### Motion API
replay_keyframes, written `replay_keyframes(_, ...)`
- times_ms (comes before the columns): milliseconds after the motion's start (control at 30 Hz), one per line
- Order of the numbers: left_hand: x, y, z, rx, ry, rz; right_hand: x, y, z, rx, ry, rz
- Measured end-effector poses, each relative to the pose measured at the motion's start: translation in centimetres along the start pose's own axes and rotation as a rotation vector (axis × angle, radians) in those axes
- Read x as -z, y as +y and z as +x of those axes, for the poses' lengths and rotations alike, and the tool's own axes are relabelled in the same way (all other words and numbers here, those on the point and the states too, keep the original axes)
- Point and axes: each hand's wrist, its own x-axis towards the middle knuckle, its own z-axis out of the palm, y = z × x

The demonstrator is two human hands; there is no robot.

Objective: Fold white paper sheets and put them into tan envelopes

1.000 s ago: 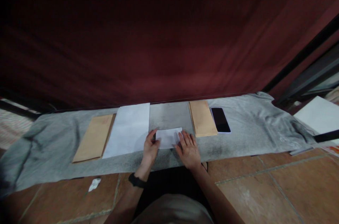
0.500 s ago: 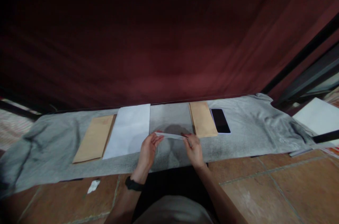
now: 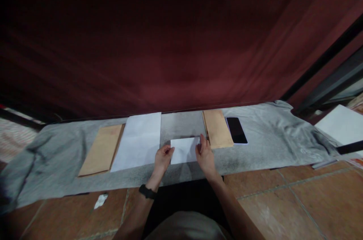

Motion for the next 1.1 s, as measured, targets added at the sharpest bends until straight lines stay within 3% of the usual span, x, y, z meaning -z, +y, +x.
replay_keyframes(100, -0.2, -0.4, 0.1, -0.001, 0.003, 0.072, -0.7, -0.2, -0.8, 0.168, 0.017, -0.158)
replay_keyframes(233, -0.3, -0.5, 0.3, -0.006, 0.0, 0.146, -2.1, -1.7, -1.9, 0.335, -0.145, -0.25)
replay_keyframes(367, -0.3, 0.0, 0.4, 0.003, 0.007, 0.22, -3.3, -3.2, -2.7, 0.411, -0.258, -0.348)
replay_keyframes(667, -0.4, 0.7, 0.2, 0.057, 0.007, 0.349, -3.3, -2.4, -2.8, 0.372, -0.201, -0.439)
replay_keyframes(1100, -0.9, 0.8, -1.2, 0.027, 0.103, 0.337, -2.3, 0.0, -3.3, 0.317, -0.075, -0.495)
